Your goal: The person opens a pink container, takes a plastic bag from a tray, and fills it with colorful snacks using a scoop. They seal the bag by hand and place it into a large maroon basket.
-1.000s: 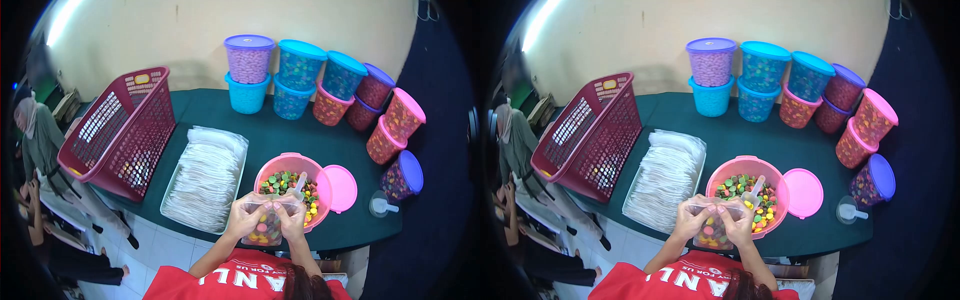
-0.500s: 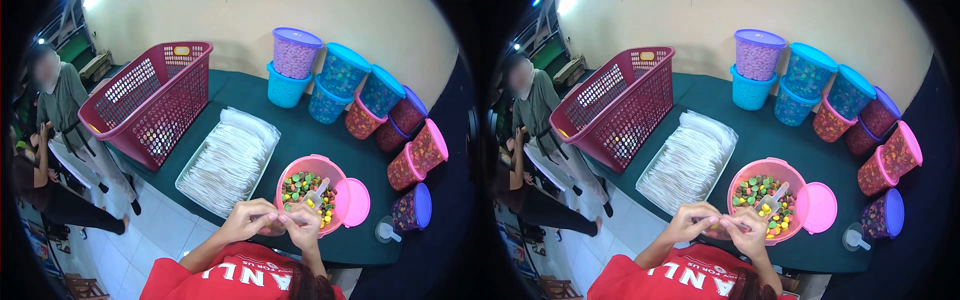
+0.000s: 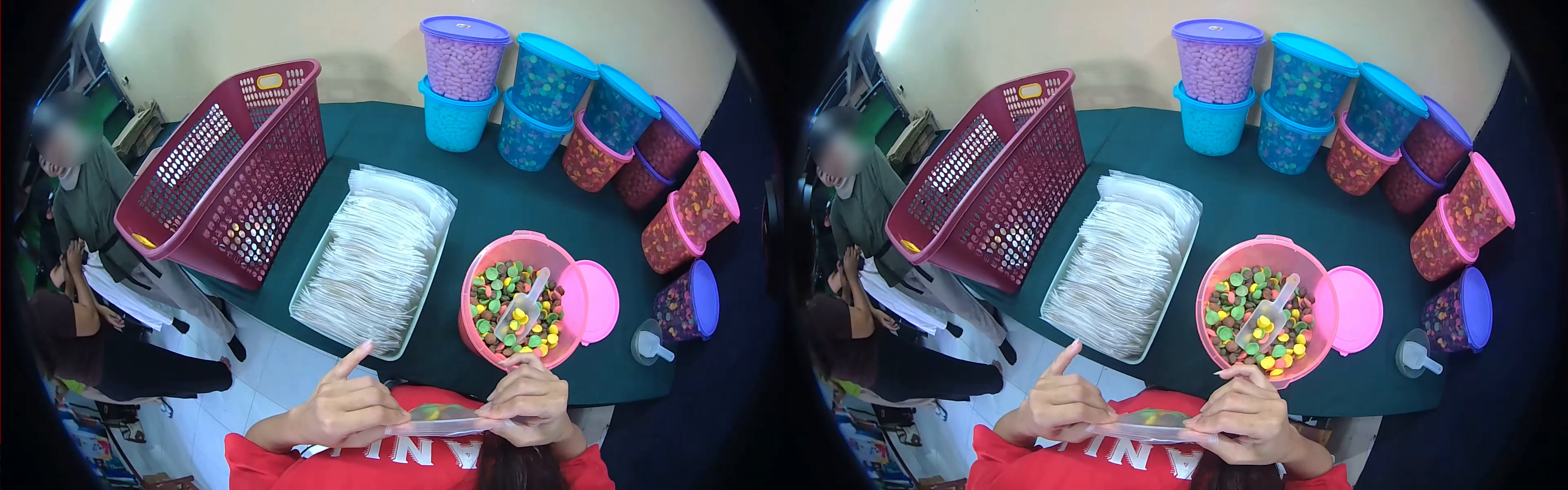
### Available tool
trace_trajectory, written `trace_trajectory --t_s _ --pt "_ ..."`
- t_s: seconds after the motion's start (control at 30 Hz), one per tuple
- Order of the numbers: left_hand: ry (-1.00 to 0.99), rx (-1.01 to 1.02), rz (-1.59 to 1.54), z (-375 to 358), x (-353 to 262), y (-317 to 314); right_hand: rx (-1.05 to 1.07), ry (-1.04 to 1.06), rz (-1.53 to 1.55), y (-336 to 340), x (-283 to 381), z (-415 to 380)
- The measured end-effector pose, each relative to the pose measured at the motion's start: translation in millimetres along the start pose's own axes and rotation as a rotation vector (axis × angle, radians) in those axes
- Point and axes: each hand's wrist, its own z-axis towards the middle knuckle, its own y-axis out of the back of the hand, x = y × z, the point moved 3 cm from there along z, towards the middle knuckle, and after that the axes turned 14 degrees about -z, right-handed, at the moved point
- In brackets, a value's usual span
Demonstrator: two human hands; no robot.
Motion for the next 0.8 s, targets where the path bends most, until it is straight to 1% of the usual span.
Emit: trace_trajectory --t_s 0.07,0.13,0.17,0.23,0.3,0.37,0.4,0.43,0.5,0.53,0.57,0.6,0.63,0.67,0.7,0.77,0.8 --pt "0.009 0.013 -0.006 -3.5 5.0 4.0 -0.041 -0.006 0.003 -3.8 -0.6 2.3" --pt "-0.024 -0.060 -0.019 -8.2 14.1 9.9 -0.059 -0.028 0.043 -11.3 -6.5 5.3" --pt "-0.023 -0.061 -0.019 -8.8 19.2 11.9 -0.076 -0.044 0.083 -15.2 -9.8 7.7" --pt "-0.026 -0.145 -0.145 -8.4 26.8 19.5 -0.070 -0.032 0.110 -25.8 -11.8 20.1" --pt "-0.025 -0.159 -0.151 -10.7 30.7 30.5 -0.077 -0.041 0.252 -38.1 -14.3 30.7" --pt "0.095 -0.149 -0.120 -19.1 40.0 39.1 -0.043 -0.046 0.288 -49.4 -15.0 39.4" --pt "0.099 -0.160 -0.111 -22.5 42.1 43.6 0.002 -0.117 0.270 -55.8 -16.3 42.0" --pt "0.151 -0.210 -0.180 -25.6 46.0 48.3 0.048 -0.188 0.251 -62.0 -18.0 46.1" --pt "0.257 -0.308 -0.318 -33.4 52.3 58.6 0.052 -0.170 0.278 -73.9 -14.0 59.5" --pt "0.255 -0.265 -0.284 -38.1 52.4 69.1 0.047 -0.164 0.298 -80.1 -11.5 66.0" --pt "0.196 -0.342 -0.186 -43.2 51.6 83.7 0.041 -0.159 0.319 -85.5 -10.2 71.8" --pt "0.135 -0.417 -0.087 -47.9 50.4 98.9 0.029 -0.075 0.269 -88.5 -12.1 76.5" --pt "0.052 -0.579 0.023 -52.0 42.9 120.8 0.035 -0.067 0.276 -91.7 -13.9 79.6" --pt "0.006 -0.832 0.114 -64.2 37.1 140.3 -0.010 -0.089 0.273 -93.6 -16.1 81.6" --pt "-0.041 -1.017 0.122 -80.8 31.9 161.1 -0.056 -0.113 0.271 -95.0 -18.0 83.2" --pt "-0.403 -1.145 0.071 -94.5 17.5 203.3 -0.067 -0.133 0.270 -98.9 -21.2 84.9" --pt "-0.431 -1.276 0.190 -103.7 13.8 220.5 -0.079 -0.152 0.255 -101.5 -25.0 83.7"
